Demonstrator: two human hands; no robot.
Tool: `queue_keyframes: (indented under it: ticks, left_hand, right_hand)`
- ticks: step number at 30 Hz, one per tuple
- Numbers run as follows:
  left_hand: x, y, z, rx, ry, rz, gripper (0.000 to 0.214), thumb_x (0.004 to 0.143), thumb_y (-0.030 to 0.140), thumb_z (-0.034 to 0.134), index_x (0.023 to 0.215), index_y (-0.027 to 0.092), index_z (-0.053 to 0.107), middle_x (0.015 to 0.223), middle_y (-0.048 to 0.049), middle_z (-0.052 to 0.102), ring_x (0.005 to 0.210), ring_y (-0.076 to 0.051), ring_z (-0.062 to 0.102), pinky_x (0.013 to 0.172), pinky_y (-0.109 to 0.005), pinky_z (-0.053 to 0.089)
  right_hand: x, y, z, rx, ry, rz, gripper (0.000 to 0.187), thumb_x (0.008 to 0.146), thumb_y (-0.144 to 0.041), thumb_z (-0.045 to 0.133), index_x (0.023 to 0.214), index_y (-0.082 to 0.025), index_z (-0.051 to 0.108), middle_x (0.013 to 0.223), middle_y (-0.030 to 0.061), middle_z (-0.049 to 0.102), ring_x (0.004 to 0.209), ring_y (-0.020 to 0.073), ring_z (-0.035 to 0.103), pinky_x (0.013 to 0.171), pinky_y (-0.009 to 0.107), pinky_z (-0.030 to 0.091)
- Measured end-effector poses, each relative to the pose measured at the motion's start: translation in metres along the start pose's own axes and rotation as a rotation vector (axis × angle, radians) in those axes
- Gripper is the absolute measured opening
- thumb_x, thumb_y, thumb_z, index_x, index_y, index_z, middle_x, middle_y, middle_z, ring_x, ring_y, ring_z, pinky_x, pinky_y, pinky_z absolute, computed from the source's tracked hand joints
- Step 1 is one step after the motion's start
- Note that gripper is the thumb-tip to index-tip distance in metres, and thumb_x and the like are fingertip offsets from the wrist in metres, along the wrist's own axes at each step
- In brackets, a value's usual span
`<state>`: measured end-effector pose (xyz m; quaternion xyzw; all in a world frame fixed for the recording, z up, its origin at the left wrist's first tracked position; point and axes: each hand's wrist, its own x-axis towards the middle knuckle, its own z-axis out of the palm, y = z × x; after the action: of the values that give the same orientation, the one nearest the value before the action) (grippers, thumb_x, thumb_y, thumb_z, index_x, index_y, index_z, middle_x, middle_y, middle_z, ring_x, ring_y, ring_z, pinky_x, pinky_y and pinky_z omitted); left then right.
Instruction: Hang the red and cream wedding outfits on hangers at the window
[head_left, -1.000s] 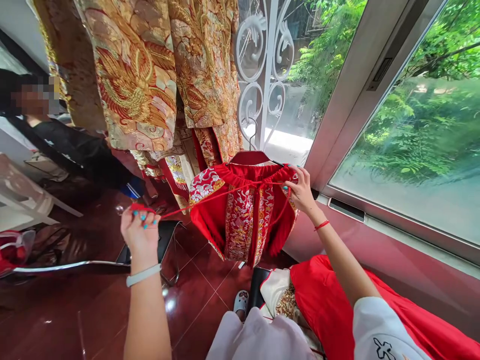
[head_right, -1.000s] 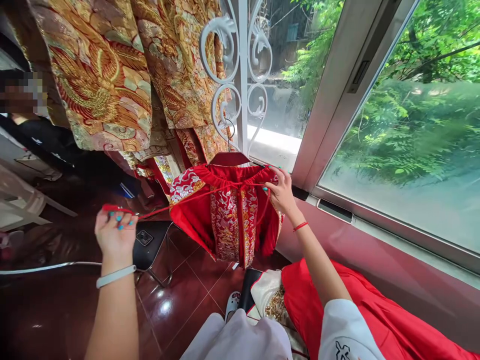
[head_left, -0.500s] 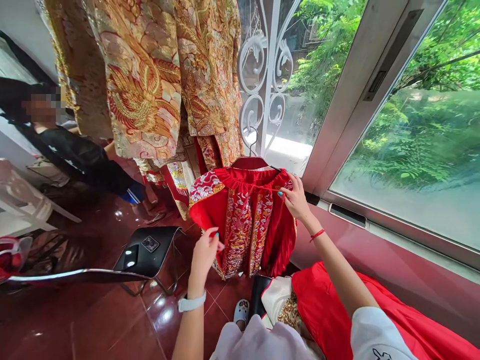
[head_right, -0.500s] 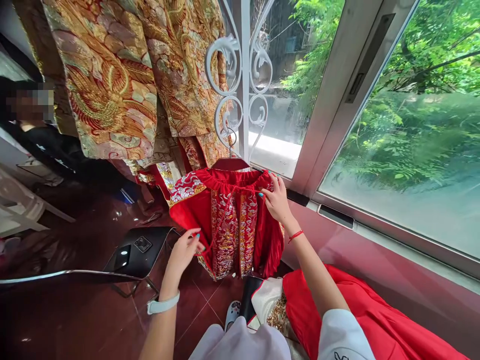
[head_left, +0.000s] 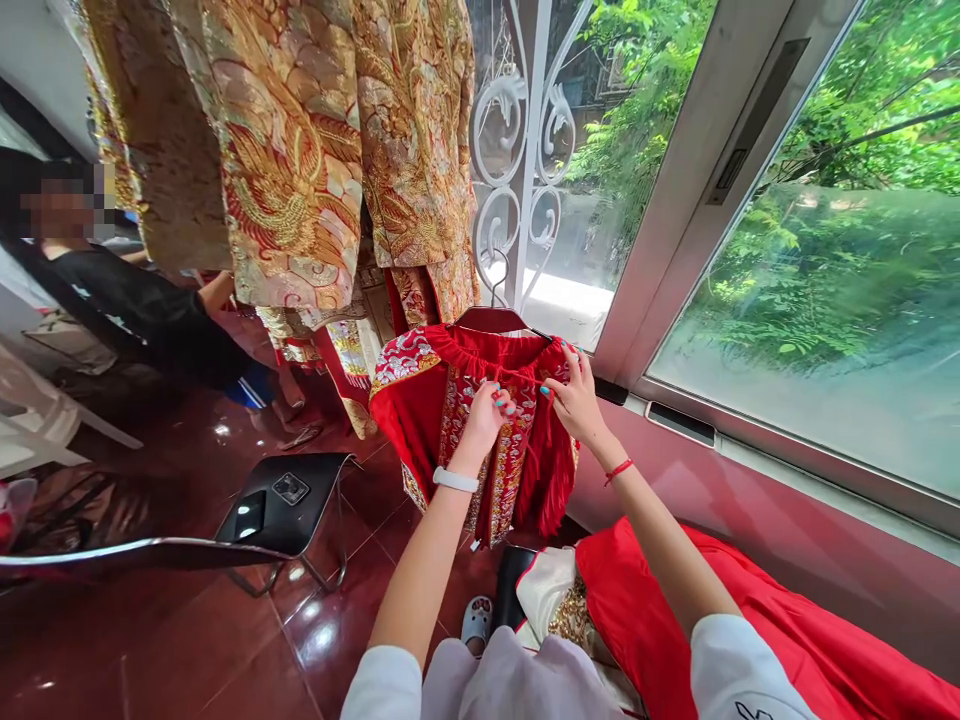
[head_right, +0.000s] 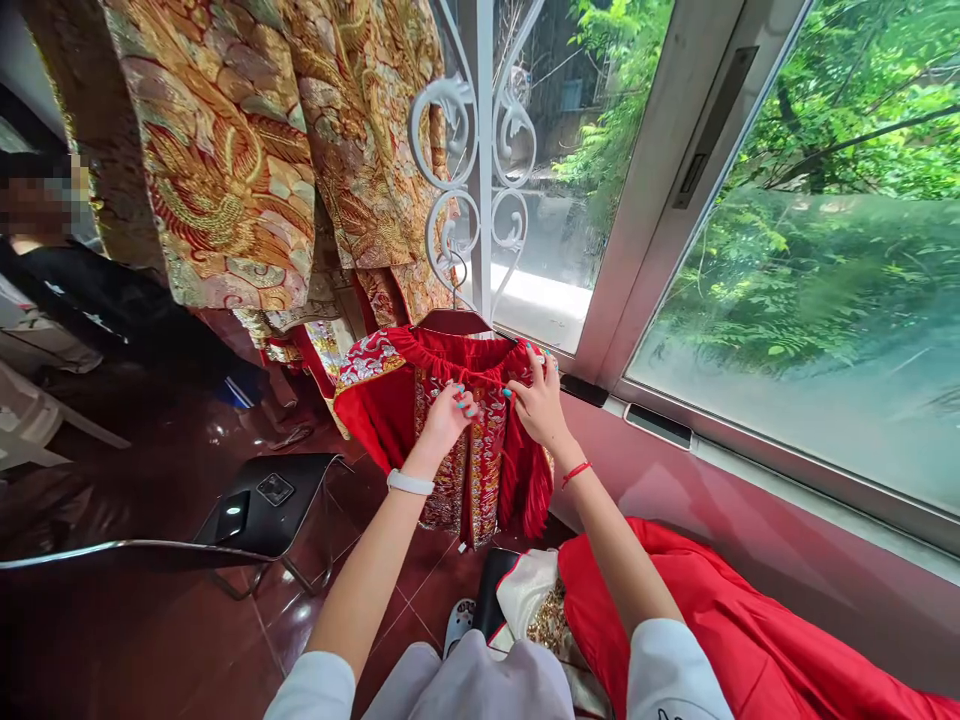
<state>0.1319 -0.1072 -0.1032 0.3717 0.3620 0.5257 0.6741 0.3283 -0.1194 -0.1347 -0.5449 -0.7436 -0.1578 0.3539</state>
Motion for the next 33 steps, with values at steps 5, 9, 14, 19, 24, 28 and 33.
queue_keyframes:
  ticks: [5, 9, 14, 19, 24, 28, 33]
  left_hand:
    - [-0.004, 0.036, -0.021, -0.345, -0.166, -0.341, 0.030, 0.096, 0.016, 0.047, 0.068, 0.020, 0.040, 0.048, 0.0125, 0.017, 0.034, -0.005, 0.015, 0.036, -0.019, 0.015]
    - [-0.006, 0.043, -0.036, -0.373, -0.078, -0.372, 0.030, 0.098, 0.014, 0.041, 0.068, 0.018, 0.042, 0.046, 0.0131, 0.015, 0.031, -0.003, 0.016, 0.035, -0.018, 0.012]
    - [-0.005, 0.044, -0.042, -0.306, -0.160, -0.342, 0.029, 0.095, 0.017, 0.047, 0.067, 0.018, 0.042, 0.047, 0.0128, 0.017, 0.032, -0.003, 0.016, 0.035, -0.018, 0.013]
    - [-0.001, 0.042, -0.044, -0.286, -0.268, -0.285, 0.018, 0.086, 0.010, 0.045, 0.071, 0.017, 0.049, 0.050, 0.0119, 0.018, 0.033, -0.004, 0.015, 0.035, -0.017, 0.013]
    - [0.003, 0.032, -0.042, -0.242, -0.289, -0.170, 0.014, 0.083, 0.006, 0.053, 0.085, 0.015, 0.063, 0.058, 0.0087, 0.039, 0.036, -0.001, 0.017, 0.036, -0.014, 0.015]
    - [0.003, 0.029, -0.042, -0.157, -0.299, -0.104, 0.028, 0.079, 0.008, 0.068, 0.105, 0.019, 0.071, 0.081, 0.0012, 0.064, 0.041, 0.000, 0.015, 0.038, -0.016, 0.017]
    - [0.012, 0.036, -0.042, 0.097, -0.297, 0.119, 0.038, 0.078, 0.025, 0.079, 0.116, 0.023, 0.074, 0.073, 0.0030, 0.059, 0.047, -0.004, 0.024, 0.044, -0.018, 0.023]
  right_hand:
    - [0.031, 0.010, -0.035, -0.048, -0.031, -0.046, 0.030, 0.092, -0.012, 0.048, 0.100, -0.025, 0.073, 0.145, 0.0103, 0.049, 0.127, 0.0329, 0.043, 0.092, 0.049, 0.053]
    - [0.029, 0.011, -0.038, -0.109, -0.108, -0.095, 0.029, 0.091, -0.011, 0.048, 0.095, -0.023, 0.074, 0.112, 0.0131, 0.064, 0.102, 0.0296, 0.052, 0.086, 0.046, 0.049]
    - [0.004, -0.001, -0.022, 0.070, -0.244, 0.041, 0.037, 0.086, -0.006, 0.043, 0.103, -0.021, 0.073, 0.104, 0.0102, 0.072, 0.096, 0.0255, 0.063, 0.087, 0.041, 0.051]
    - [0.004, -0.028, -0.009, 0.408, -0.113, 0.264, 0.049, 0.083, -0.011, 0.044, 0.125, -0.020, 0.068, 0.126, 0.0093, 0.071, 0.116, 0.0236, 0.064, 0.103, 0.040, 0.050]
    - [0.027, -0.067, 0.024, 0.584, 0.414, 0.593, 0.037, 0.094, -0.033, 0.044, 0.112, -0.019, 0.074, 0.111, 0.0124, 0.071, 0.102, 0.0244, 0.065, 0.093, 0.040, 0.053]
    - [0.054, -0.070, 0.041, 0.709, 0.578, 0.682, 0.030, 0.089, -0.042, 0.056, 0.092, -0.021, 0.077, 0.096, 0.0119, 0.067, 0.095, 0.0254, 0.059, 0.088, 0.041, 0.051]
    - [0.064, -0.046, 0.027, 1.097, 0.062, 0.374, 0.034, 0.073, -0.054, 0.077, 0.065, -0.021, 0.076, 0.065, 0.0023, 0.060, 0.066, 0.0160, 0.050, 0.060, 0.030, 0.042]
